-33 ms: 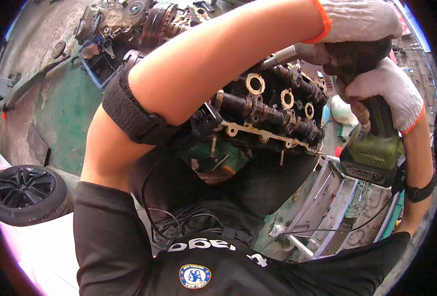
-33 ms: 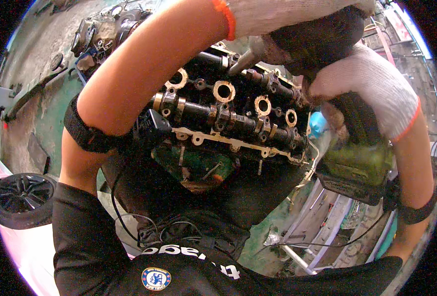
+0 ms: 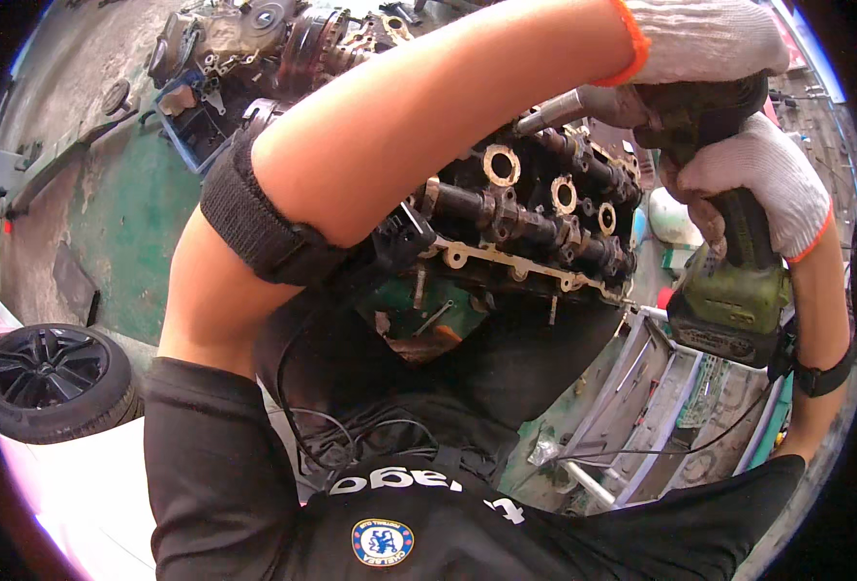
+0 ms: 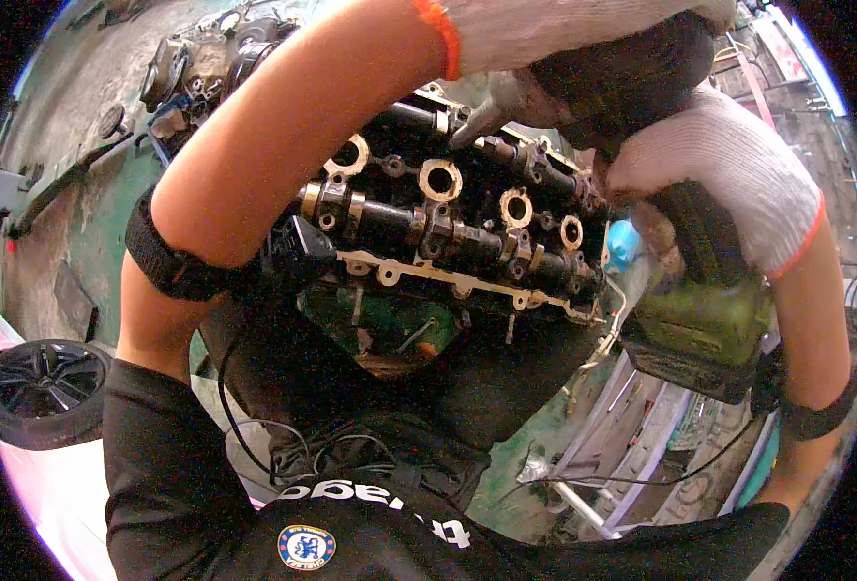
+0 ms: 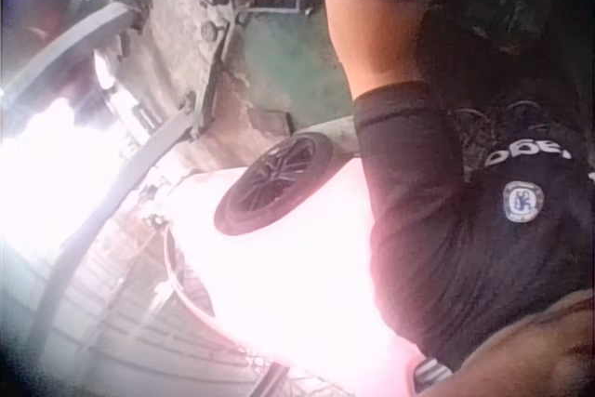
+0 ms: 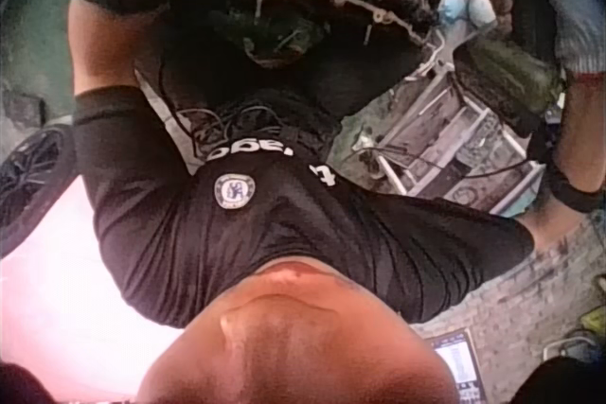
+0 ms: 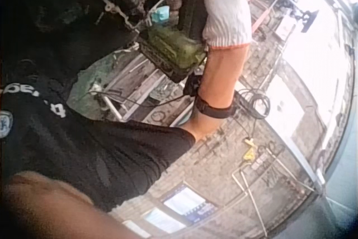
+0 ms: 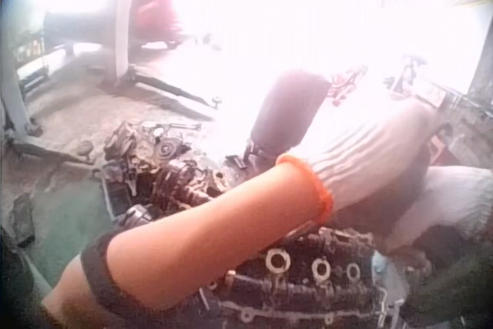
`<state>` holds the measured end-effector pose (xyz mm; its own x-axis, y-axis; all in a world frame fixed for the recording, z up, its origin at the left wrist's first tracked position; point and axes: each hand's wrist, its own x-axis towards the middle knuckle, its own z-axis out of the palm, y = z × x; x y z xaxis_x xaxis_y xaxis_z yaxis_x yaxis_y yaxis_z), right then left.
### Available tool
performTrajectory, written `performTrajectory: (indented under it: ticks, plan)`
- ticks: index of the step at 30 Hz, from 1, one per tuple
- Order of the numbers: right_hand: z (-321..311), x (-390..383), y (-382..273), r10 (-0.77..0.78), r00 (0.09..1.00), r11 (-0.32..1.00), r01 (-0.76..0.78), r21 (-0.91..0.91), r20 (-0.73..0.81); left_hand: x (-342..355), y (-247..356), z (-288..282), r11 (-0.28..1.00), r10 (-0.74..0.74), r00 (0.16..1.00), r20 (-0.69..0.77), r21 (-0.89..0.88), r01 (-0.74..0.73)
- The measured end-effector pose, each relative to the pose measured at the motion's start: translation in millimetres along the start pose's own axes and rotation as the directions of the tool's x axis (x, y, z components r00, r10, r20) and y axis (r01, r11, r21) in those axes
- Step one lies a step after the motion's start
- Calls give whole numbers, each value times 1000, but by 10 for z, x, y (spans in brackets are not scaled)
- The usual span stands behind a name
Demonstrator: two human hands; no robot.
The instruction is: The person sits on the floor and uses a wrench to loosen bolts on a disassembled engine block. They then walk to a tool cart, select a socket, attach it to an impact wrench, and return to the engine to remove bolts with the impact wrench.
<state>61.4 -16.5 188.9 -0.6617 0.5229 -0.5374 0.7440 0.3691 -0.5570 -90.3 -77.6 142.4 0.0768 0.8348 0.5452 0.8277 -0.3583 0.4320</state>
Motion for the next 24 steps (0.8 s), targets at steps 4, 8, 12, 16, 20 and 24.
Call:
performTrajectory:
  ticks: [4, 8, 12, 16, 20, 24]
  plan:
    - [25, -18, -19, 100, 993, 993, -97, 70, -54, -204, -57, -18, 974, 215, 962, -169, -40, -224]
    - [42, -35, -43, 69, 998, 995, -70, 73, 5, -302, -12, -21, 976, 215, 965, -149, -2, -218]
    - [41, -10, -73, 76, 997, 997, -76, -22, 8, -361, -54, -30, 946, 307, 925, -223, -35, -322]
    - [76, -60, -100, 72, 995, 997, -72, 6, -75, -395, -76, -43, 954, 295, 925, -238, 26, -298]
    - [106, -79, -123, 126, 989, 992, -126, 11, -76, -397, 23, -48, 964, 266, 939, -220, 71, -256]
    - [116, -108, -63, 103, 995, 993, -102, 54, -10, -452, -91, -80, 967, 108, 975, -193, -206, -148]
